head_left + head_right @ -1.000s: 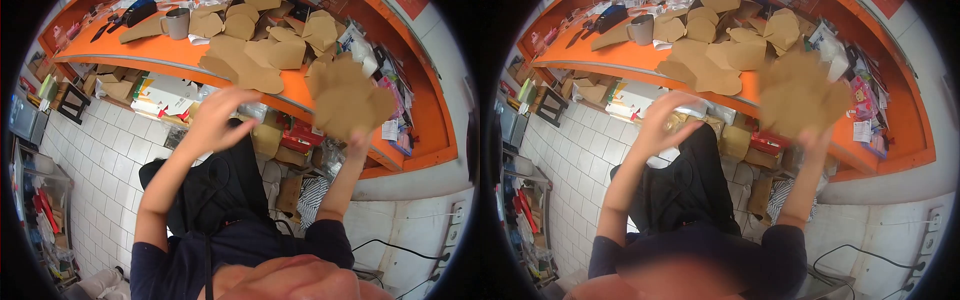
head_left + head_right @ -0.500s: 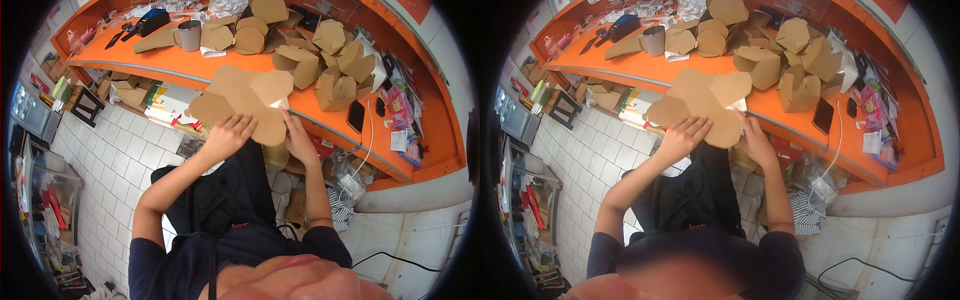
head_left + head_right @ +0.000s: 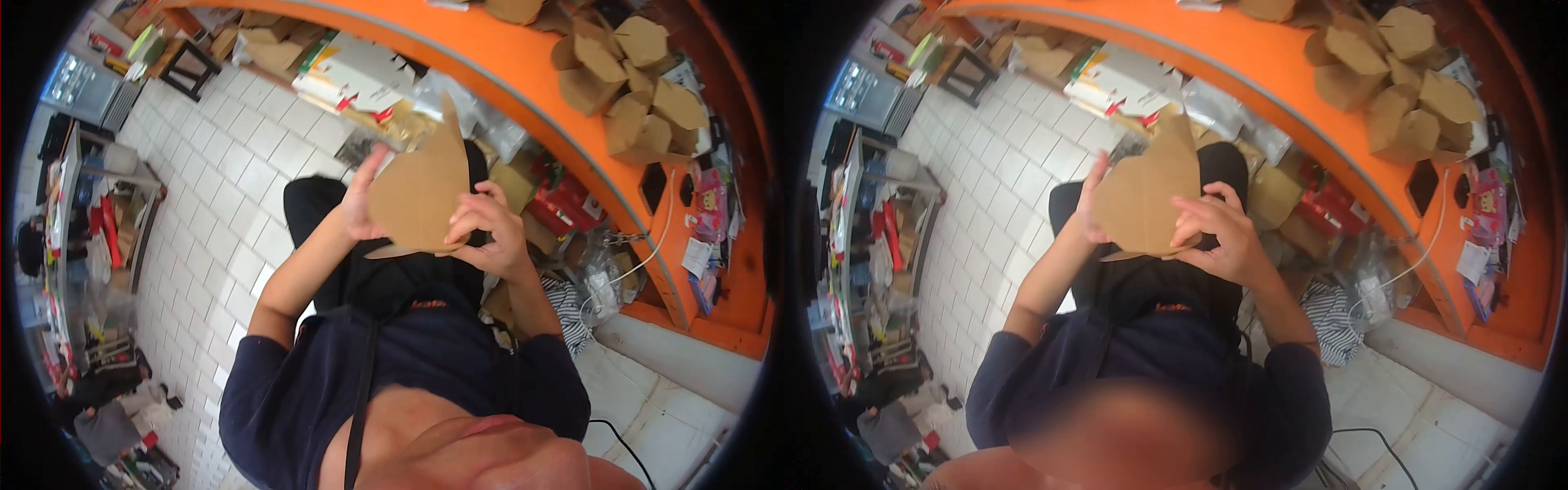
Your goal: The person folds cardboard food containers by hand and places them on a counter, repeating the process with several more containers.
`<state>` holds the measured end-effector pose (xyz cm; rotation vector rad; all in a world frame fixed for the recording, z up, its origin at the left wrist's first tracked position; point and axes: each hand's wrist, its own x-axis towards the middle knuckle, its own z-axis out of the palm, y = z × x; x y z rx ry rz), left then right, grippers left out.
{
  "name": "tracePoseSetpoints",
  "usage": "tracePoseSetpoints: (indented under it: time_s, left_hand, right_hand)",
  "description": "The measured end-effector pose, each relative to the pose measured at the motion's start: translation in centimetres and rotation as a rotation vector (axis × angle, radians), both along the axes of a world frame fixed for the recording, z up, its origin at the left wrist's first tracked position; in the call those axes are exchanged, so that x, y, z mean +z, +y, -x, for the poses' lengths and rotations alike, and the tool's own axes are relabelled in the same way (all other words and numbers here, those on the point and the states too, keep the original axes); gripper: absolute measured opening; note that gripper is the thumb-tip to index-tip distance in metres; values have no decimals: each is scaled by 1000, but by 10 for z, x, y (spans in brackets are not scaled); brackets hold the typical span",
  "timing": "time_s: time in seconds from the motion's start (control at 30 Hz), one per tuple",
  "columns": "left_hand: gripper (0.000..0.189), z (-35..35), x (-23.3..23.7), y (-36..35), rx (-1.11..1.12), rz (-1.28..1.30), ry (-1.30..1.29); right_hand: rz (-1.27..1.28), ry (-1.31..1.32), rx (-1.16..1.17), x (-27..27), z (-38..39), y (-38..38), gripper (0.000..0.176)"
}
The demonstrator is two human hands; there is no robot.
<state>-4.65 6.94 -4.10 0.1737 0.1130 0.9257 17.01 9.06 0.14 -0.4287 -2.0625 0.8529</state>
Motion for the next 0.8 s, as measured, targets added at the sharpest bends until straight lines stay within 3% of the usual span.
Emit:
tracePoseSetpoints:
  time_s: [0.03,0.07,0.13,0.2,0.27,0.3,0.43,0.57,0.73,0.8]
  left_hand:
    - [61,5,-1,-1,20,-127,176]
    - [61,9,0,-11,25,-101,176]
    - [48,10,29,-22,30,-250,595]
    - [45,9,37,-35,-1,-223,572]
    - [40,4,47,-47,-5,-292,875]
    - [40,1,50,-52,-24,-274,874]
    - [37,-16,53,-73,72,-235,902]
    - [39,-25,46,-88,200,-115,803]
    - [42,-19,41,-89,272,-65,702]
    - [44,-15,38,-87,273,-69,636]
  right_hand:
    - [25,-125,57,4,-1,0,29]
    - [49,-125,66,-1,-3,-2,29]
    - [-107,-22,-15,-6,-6,-5,24]
    - [-62,-12,-101,3,-4,-20,17]
    - [208,-92,-165,2,-1,-36,18]
    - [374,29,-116,-5,3,-41,15]
    - [620,288,-59,-13,5,-54,10]
    - [587,466,-90,-22,8,-61,13]
    - [668,330,37,-25,6,-57,10]
    - [717,234,111,-30,9,-58,20]
